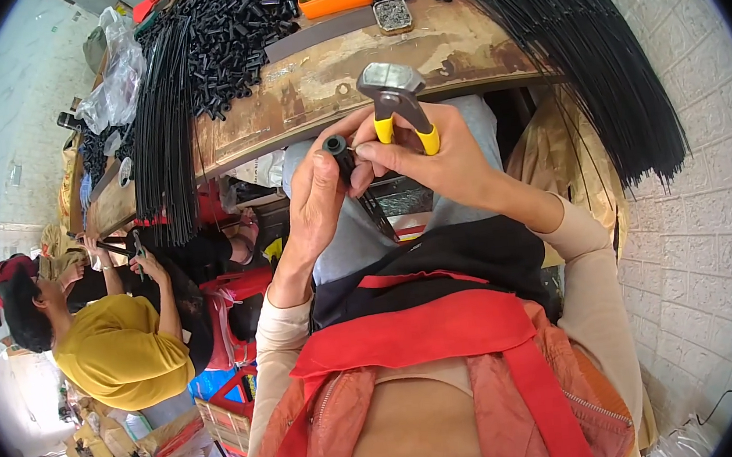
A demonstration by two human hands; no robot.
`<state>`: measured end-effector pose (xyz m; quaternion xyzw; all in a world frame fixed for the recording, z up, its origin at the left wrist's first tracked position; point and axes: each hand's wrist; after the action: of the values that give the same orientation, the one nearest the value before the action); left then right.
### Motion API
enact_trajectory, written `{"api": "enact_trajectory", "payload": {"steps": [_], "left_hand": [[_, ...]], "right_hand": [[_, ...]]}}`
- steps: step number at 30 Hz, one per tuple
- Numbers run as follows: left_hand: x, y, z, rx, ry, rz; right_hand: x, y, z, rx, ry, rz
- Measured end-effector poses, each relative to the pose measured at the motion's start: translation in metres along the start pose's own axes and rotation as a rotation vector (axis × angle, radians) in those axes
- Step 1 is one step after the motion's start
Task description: Trimming the ends of cable bundles using wire cutters at an assembly station.
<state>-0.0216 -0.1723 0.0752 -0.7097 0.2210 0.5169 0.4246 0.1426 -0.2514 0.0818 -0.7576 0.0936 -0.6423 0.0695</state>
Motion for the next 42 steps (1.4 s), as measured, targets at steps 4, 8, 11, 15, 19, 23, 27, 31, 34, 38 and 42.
{"api": "enact_trajectory", "payload": {"steps": [4,8,11,15,19,23,27,31,34,38,42], "left_hand": [[-0.003,0.000,-0.002,-0.002,-0.035,-0.001],[-0.003,0.001,0.000,0.000,-0.069,0.036],[0.006,0.001,0.014,-0.034,0.081,0.040],[0.011,-0.006,0.027,-0.048,0.181,0.001],[0.015,-0.003,0.039,-0.149,0.215,-0.034],[0.015,-0.006,0.034,-0.035,0.053,0.023],[0.014,-0.006,0.039,-0.048,0.079,0.041],[0.015,-0.006,0.038,-0.024,0.077,0.076],[0.011,-0.005,0.036,0.006,0.012,0.087],[0.015,-0.002,0.036,-0.046,0.010,0.079],[0.014,-0.002,0.042,-0.010,0.040,0.039]], "right_hand": [[0.000,0.000,0.001,0.005,0.095,0.043],[0.002,-0.011,-0.004,-0.012,0.074,0.024],[0.008,-0.024,-0.012,-0.034,0.023,-0.010],[0.014,-0.038,-0.004,-0.009,0.374,-0.063],[0.039,-0.008,0.004,0.069,0.468,-0.399],[0.053,0.001,0.003,0.184,0.624,-0.580],[0.045,-0.002,0.001,0.204,0.573,-0.519],[0.057,-0.009,0.013,0.298,0.546,-0.534],[0.078,-0.022,0.017,0.420,0.582,-0.669],[0.077,-0.029,0.014,0.416,0.606,-0.868],[0.069,-0.027,0.015,0.437,0.557,-0.874]]}}
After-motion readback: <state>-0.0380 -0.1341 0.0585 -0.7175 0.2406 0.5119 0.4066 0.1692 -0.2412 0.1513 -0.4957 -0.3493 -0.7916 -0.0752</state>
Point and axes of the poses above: each hand's wrist, its own y-axis away from the middle knuckle, its own z-axis out of the back of the hand, x = y × z, and after that the axes turned 4 degrees about -z, right-handed
